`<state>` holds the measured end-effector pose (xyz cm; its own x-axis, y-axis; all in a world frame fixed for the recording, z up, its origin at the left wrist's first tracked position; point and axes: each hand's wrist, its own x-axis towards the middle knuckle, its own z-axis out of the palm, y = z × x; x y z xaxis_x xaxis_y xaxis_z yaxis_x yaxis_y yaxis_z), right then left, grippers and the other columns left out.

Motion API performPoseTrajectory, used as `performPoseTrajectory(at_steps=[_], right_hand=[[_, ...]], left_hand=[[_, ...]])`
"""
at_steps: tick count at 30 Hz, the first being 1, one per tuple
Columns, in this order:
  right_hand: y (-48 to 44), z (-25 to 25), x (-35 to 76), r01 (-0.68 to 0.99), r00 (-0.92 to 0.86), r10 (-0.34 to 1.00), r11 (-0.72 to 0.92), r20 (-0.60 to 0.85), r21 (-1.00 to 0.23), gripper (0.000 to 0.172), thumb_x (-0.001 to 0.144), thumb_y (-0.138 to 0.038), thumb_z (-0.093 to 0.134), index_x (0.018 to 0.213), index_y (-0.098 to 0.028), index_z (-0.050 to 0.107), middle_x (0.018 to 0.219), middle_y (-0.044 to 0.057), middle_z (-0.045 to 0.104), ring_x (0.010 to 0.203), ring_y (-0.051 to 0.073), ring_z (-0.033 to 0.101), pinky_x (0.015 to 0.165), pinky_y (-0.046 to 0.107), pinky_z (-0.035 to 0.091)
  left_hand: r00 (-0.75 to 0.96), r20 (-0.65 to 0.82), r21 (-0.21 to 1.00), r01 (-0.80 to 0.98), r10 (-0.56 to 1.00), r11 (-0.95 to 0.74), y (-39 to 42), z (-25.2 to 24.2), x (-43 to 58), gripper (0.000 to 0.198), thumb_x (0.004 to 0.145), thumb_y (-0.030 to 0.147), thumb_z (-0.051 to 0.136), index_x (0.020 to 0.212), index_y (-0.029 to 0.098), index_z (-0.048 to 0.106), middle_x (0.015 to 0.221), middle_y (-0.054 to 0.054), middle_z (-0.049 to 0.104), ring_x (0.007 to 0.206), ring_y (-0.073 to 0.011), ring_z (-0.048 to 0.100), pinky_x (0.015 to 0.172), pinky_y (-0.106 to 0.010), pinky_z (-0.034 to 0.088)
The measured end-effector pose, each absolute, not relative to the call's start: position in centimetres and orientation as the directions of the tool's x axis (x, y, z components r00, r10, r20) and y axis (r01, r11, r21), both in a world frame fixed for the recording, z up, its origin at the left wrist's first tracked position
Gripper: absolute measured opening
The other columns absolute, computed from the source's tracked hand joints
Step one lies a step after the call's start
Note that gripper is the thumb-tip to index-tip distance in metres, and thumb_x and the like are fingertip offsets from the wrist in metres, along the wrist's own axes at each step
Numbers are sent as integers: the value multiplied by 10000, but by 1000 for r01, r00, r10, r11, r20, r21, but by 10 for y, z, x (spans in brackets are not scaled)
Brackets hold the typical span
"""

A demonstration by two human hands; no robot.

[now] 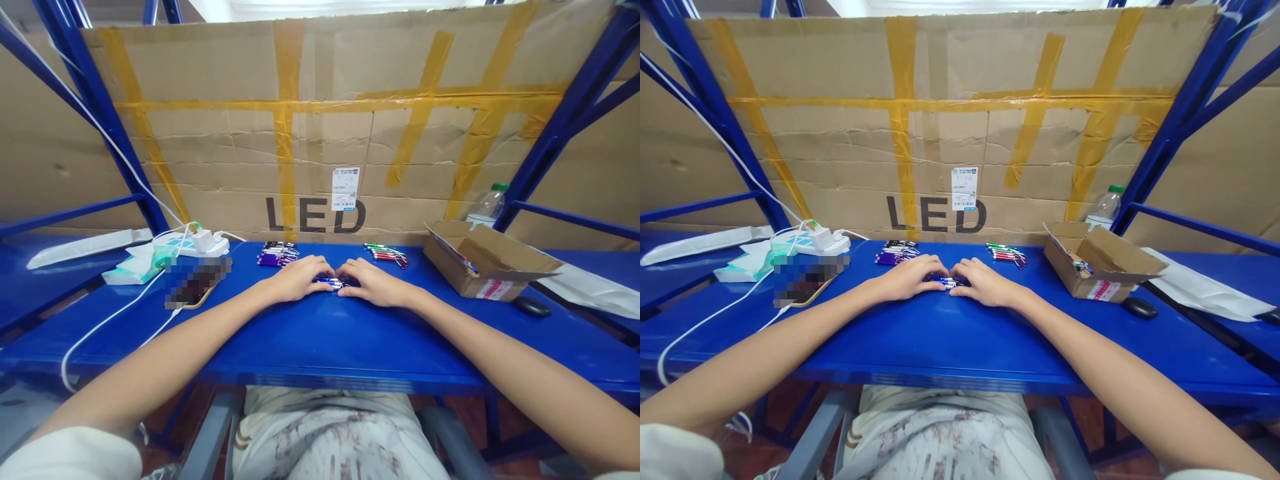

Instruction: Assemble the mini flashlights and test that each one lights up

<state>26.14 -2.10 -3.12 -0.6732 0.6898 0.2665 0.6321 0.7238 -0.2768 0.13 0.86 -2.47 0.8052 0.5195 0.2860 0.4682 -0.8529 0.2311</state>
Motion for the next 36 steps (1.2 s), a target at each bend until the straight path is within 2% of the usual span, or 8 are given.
performPoseTrajectory(at_steps=[3, 11, 15, 22, 25, 28, 32, 36], right_hand=[[-18, -29, 267, 650, -677, 690, 724, 254, -231, 259, 1053, -422, 613, 1202, -224, 690, 1168, 122, 697, 1081, 307, 601, 973, 440, 465], [-21, -26, 267, 677, -667, 694, 716, 270, -170, 303, 1054, -429, 595, 1256, -208, 641, 1226, 138, 640, 1102, 322, 560, 986, 470, 465], [-27, -29, 258, 642, -694, 645, 756, 320, -130, 198, 1075, -385, 572, 1153, -213, 632, 1198, 127, 629, 1078, 309, 519, 971, 455, 459], [-26, -33, 254, 598, -737, 597, 795, 318, -106, 176, 1095, -347, 535, 1103, -209, 644, 1162, 121, 622, 1058, 291, 512, 964, 446, 464], [-26, -32, 255, 594, -710, 609, 788, 353, -162, 114, 1082, -313, 552, 1080, -211, 605, 1105, 104, 641, 1022, 273, 548, 944, 426, 481], [-25, -30, 256, 595, -633, 655, 753, 413, -281, 60, 1043, -262, 597, 1072, -226, 560, 1050, 78, 654, 964, 249, 597, 880, 387, 508], [-26, -27, 256, 586, -575, 642, 756, 508, -293, 217, 1037, -253, 598, 1247, -237, 544, 1112, 91, 654, 1029, 262, 621, 922, 403, 515], [-27, -25, 254, 585, -584, 625, 766, 519, -264, 151, 1090, -264, 455, 1182, -230, 570, 1138, 114, 644, 1047, 259, 631, 936, 406, 516]], left_hand=[[810, 260, 222, 481, 527, -848, 10, -22, -1, 368, 1010, 473, 684, 1277, 219, 694, 1202, -83, 697, 1138, -275, 658, 958, -352, 479], [822, 231, 212, 479, 520, -852, 14, -21, -5, 388, 1031, 472, 637, 1310, 204, 666, 1238, -100, 693, 1145, -282, 659, 972, -364, 479], [818, 238, 226, 477, 523, -849, 15, -25, -5, 432, 1021, 523, 643, 1303, 196, 645, 1247, -105, 686, 1175, -293, 649, 994, -373, 476], [774, 295, 296, 483, 560, -824, 11, -22, -3, 510, 1018, 613, 596, 1336, 216, 623, 1289, -115, 683, 1165, -303, 660, 987, -387, 475], [681, 424, 409, 443, 596, -798, 10, -19, 1, 454, 1062, 579, 521, 1289, 211, 659, 1263, -108, 709, 1093, -273, 671, 954, -376, 484], [512, 519, 639, 301, 685, -708, 13, -18, 6, 501, 1075, 613, 461, 1243, 196, 683, 1179, -102, 743, 1012, -236, 680, 881, -339, 508], [354, 484, 841, 67, 800, -537, 23, -23, 11, 642, 1036, 724, 442, 1181, 158, 708, 1070, -120, 742, 846, -191, 677, 695, -282, 516], [255, 366, 929, -49, 895, -366, 28, -27, 14, 692, 1018, 762, 441, 1152, 145, 727, 1054, -141, 752, 806, -183, 690, 641, -259, 530]])
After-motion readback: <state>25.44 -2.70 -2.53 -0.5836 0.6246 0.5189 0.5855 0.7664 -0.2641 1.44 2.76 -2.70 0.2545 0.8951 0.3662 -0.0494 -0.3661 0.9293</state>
